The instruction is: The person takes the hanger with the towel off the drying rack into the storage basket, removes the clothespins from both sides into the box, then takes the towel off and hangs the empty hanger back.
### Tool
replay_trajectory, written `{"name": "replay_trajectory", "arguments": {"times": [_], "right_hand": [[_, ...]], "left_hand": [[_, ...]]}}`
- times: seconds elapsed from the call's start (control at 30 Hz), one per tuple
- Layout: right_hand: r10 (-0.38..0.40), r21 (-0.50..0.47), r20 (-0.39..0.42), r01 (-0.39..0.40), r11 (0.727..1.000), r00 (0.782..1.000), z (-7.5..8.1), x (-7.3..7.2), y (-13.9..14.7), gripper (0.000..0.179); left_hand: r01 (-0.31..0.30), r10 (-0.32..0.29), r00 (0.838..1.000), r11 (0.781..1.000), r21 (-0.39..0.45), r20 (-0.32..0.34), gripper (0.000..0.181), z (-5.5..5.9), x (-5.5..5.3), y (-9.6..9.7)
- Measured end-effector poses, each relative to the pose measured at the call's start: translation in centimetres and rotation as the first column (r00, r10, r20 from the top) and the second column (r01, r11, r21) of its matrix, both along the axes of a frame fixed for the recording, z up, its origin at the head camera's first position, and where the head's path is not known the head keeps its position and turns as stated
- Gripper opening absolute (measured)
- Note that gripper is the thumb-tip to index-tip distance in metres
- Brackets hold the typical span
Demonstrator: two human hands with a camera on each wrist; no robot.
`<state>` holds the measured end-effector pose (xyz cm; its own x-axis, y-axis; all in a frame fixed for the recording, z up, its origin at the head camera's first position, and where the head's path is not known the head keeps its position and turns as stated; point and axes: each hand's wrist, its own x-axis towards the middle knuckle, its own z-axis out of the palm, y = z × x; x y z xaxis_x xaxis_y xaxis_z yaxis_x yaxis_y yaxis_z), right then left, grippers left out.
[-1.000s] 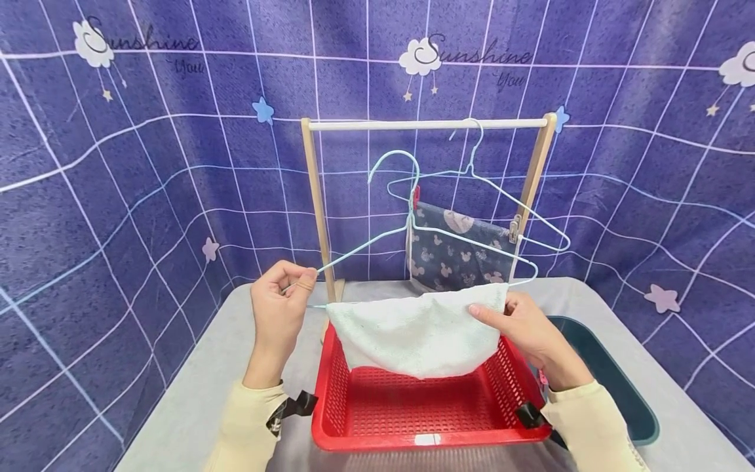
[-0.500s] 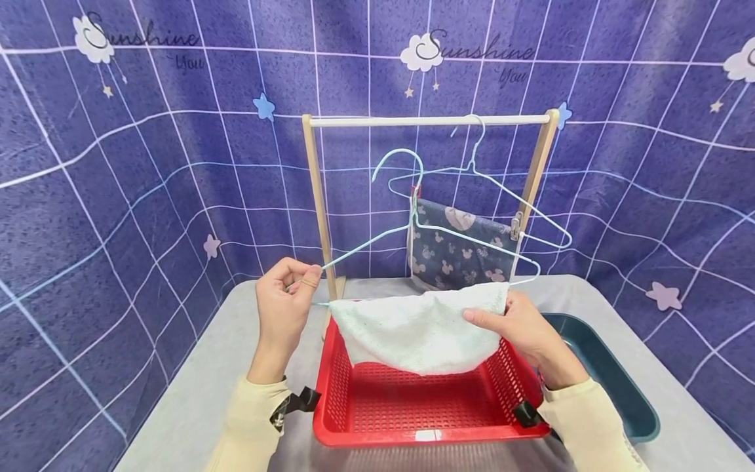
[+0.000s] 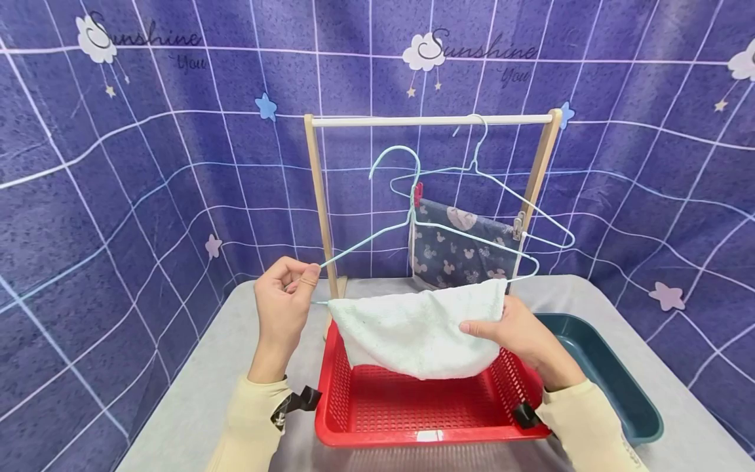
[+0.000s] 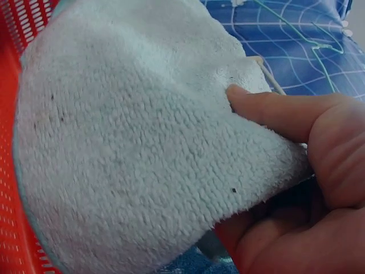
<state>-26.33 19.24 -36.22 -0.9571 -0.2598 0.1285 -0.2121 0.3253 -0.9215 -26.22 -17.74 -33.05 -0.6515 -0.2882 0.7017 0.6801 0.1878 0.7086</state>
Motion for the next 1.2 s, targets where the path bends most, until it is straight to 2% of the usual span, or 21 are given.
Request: {"name": "replay_trajectory", "arguments": {"times": [0.37, 0.6, 0.97, 1.2], "right_hand": [[0.036, 0.076, -0.069, -0.031, 0.997, 0.997, -0.38, -0.16, 0.03, 0.04], [0.046, 0.111, -0.06, -0.039, 0.993, 0.997, -0.33, -0.04, 0.11, 0.041], [0.103, 0.123, -0.059, -0.095, 0.988, 0.993, -0.62, -0.1, 0.14, 0.043], [0.111, 0.178, -0.057, -0.1, 0.979, 0.992, -0.64, 0.02, 0.12, 0.041]], "left_hand": [[-0.012, 0.012, 1.0, 1.0, 0.012, -0.004, 0.011, 0.12, 0.02, -0.16], [-0.009, 0.009, 1.0, 1.0, 0.016, -0.005, 0.011, 0.1, -0.02, -0.19], [0.007, -0.007, 1.0, 1.0, 0.017, -0.022, 0.013, 0.1, 0.03, -0.16], [0.003, -0.002, 0.999, 1.0, 0.015, -0.032, 0.013, 0.1, 0.08, -0.15]]}}
